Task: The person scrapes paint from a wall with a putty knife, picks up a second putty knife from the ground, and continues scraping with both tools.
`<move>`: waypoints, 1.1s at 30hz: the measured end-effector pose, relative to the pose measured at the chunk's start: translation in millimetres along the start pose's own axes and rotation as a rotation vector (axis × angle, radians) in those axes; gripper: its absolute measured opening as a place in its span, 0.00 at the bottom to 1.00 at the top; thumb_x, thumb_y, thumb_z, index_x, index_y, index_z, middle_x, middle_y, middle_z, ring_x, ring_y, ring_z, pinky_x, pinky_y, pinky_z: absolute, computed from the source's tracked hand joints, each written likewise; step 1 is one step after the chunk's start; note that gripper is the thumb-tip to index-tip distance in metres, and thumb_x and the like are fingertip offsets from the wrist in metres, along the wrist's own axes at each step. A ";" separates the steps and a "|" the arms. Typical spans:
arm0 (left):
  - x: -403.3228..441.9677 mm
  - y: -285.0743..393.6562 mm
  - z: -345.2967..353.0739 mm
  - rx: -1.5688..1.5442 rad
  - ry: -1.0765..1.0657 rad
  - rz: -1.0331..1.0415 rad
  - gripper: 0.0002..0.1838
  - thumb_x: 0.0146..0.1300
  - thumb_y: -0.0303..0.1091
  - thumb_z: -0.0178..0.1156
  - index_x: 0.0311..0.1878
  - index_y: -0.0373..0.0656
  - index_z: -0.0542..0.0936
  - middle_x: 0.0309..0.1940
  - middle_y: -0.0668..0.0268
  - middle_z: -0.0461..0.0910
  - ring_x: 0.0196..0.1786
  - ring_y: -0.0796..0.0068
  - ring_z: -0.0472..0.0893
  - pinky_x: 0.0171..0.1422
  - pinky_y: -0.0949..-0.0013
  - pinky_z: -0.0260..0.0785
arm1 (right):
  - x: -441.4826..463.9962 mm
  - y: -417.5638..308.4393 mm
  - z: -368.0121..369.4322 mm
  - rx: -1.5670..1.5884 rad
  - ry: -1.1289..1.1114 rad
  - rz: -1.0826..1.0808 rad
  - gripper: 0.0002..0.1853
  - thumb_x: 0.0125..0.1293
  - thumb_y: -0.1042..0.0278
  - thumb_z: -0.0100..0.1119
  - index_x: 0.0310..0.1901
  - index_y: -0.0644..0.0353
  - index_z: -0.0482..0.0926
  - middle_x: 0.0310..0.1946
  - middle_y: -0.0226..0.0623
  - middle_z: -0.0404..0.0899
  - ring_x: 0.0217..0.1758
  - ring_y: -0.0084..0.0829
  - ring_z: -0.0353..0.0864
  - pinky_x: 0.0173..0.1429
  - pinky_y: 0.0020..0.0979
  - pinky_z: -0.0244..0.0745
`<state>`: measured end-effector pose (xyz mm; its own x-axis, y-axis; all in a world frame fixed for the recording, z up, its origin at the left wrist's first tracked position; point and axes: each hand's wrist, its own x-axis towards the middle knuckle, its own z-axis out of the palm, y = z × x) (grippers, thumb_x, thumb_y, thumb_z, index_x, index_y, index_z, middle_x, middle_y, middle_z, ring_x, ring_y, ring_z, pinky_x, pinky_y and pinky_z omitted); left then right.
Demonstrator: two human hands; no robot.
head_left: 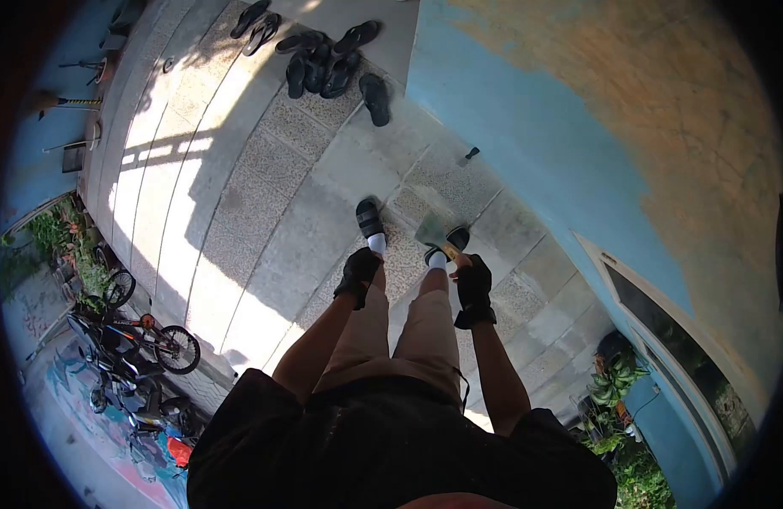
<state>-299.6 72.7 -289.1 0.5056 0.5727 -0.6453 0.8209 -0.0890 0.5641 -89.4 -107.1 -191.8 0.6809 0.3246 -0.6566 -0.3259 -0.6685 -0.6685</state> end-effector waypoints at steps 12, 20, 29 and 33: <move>161.3 -161.6 148.0 0.078 -0.319 -0.129 0.25 0.60 0.55 0.59 0.48 0.43 0.79 0.45 0.51 0.82 0.51 0.54 0.80 0.54 0.58 0.70 | 410.7 180.2 96.6 -0.589 0.262 -0.125 0.17 0.61 0.52 0.56 0.38 0.60 0.82 0.35 0.50 0.83 0.43 0.50 0.82 0.48 0.44 0.75; 346.9 -173.7 163.8 0.356 -0.357 0.457 0.14 0.70 0.42 0.50 0.53 0.47 0.74 0.43 0.56 0.78 0.47 0.52 0.79 0.54 0.58 0.71 | 500.9 178.1 115.9 -0.800 0.028 -0.367 0.26 0.62 0.44 0.55 0.53 0.57 0.79 0.51 0.60 0.78 0.57 0.55 0.76 0.59 0.49 0.72; 363.6 -185.0 169.0 -0.091 -0.201 0.175 0.23 0.68 0.50 0.51 0.56 0.42 0.77 0.52 0.59 0.80 0.56 0.63 0.79 0.61 0.65 0.67 | 532.3 161.5 130.1 -0.849 -0.128 -0.246 0.27 0.65 0.60 0.49 0.66 0.58 0.69 0.65 0.51 0.68 0.69 0.49 0.65 0.72 0.44 0.60; 342.9 -224.7 191.1 0.130 -0.142 0.036 0.25 0.67 0.54 0.52 0.59 0.47 0.76 0.55 0.54 0.79 0.61 0.56 0.76 0.59 0.59 0.71 | 548.8 173.0 128.0 -0.917 -0.066 -0.312 0.30 0.67 0.55 0.50 0.70 0.56 0.64 0.71 0.46 0.61 0.75 0.44 0.56 0.77 0.42 0.52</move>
<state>-259.9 133.4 -735.6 0.5600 0.4472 -0.6974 0.8244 -0.2174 0.5226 143.9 41.0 -712.4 0.6025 0.5937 -0.5333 0.5199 -0.7990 -0.3021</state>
